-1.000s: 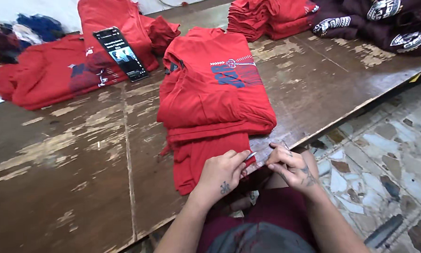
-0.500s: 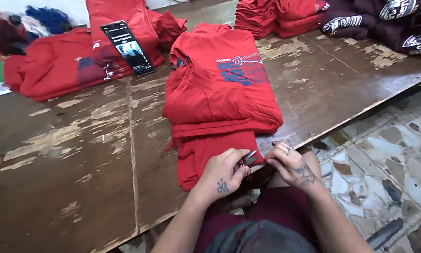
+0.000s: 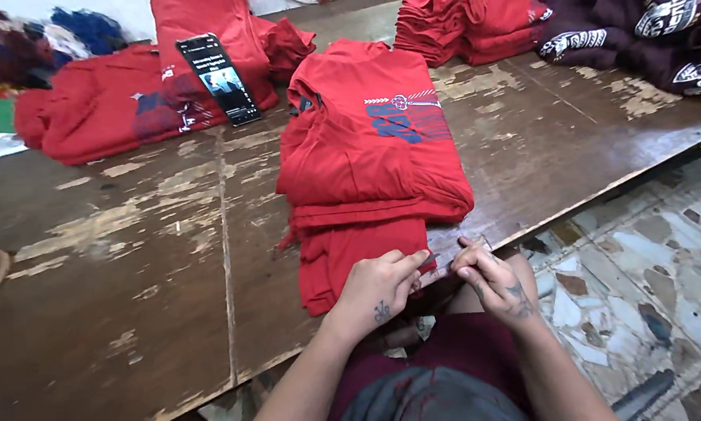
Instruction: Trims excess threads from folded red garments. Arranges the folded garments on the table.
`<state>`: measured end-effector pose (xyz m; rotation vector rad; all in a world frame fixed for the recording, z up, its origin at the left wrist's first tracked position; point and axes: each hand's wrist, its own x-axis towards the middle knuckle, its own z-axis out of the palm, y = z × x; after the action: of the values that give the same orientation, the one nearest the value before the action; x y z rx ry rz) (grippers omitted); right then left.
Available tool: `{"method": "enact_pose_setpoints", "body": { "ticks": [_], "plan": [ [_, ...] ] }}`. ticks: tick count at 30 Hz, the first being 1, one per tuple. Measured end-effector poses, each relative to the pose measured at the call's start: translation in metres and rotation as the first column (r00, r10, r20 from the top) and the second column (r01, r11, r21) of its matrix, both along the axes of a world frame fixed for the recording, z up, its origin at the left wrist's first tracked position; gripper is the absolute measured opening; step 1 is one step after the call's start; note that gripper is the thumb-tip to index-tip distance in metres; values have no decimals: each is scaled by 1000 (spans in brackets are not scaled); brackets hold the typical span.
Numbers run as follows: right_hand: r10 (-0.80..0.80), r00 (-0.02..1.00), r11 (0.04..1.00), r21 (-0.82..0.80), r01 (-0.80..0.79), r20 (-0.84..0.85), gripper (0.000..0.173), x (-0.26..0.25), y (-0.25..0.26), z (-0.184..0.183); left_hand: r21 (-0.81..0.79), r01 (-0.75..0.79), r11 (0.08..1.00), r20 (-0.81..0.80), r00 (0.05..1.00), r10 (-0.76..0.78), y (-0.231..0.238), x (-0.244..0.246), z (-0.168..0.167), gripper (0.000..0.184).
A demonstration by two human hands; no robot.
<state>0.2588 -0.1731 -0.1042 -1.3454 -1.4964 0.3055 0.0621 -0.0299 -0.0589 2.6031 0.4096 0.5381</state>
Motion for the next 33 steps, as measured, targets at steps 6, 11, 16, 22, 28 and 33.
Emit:
{"method": "enact_pose_setpoints", "body": {
  "ticks": [6,11,16,22,28,33],
  "plan": [
    [-20,987,999,-37,27,160,42,5,2,5,72,-78,994,-165,982,89,-4,-16,12,22],
    [-49,949,995,-62,72,313,39,-12,38,13,-107,-16,994,-183,983,-4,10,7,42,18],
    [81,959,996,-68,-65,270,22,-3,44,12,-441,44,897,-275,944,-181,33,2,39,26],
    [57,953,998,-47,-44,298,27,0,34,7,-353,-78,932,-432,898,-89,21,-4,48,26],
    [-22,959,998,-44,36,282,34,-11,46,13,-345,-21,939,-307,947,-91,28,8,54,25],
    [124,990,991,-43,-127,-68,23,2,47,13,-768,-84,635,79,971,225,29,27,29,20]
  ]
}}
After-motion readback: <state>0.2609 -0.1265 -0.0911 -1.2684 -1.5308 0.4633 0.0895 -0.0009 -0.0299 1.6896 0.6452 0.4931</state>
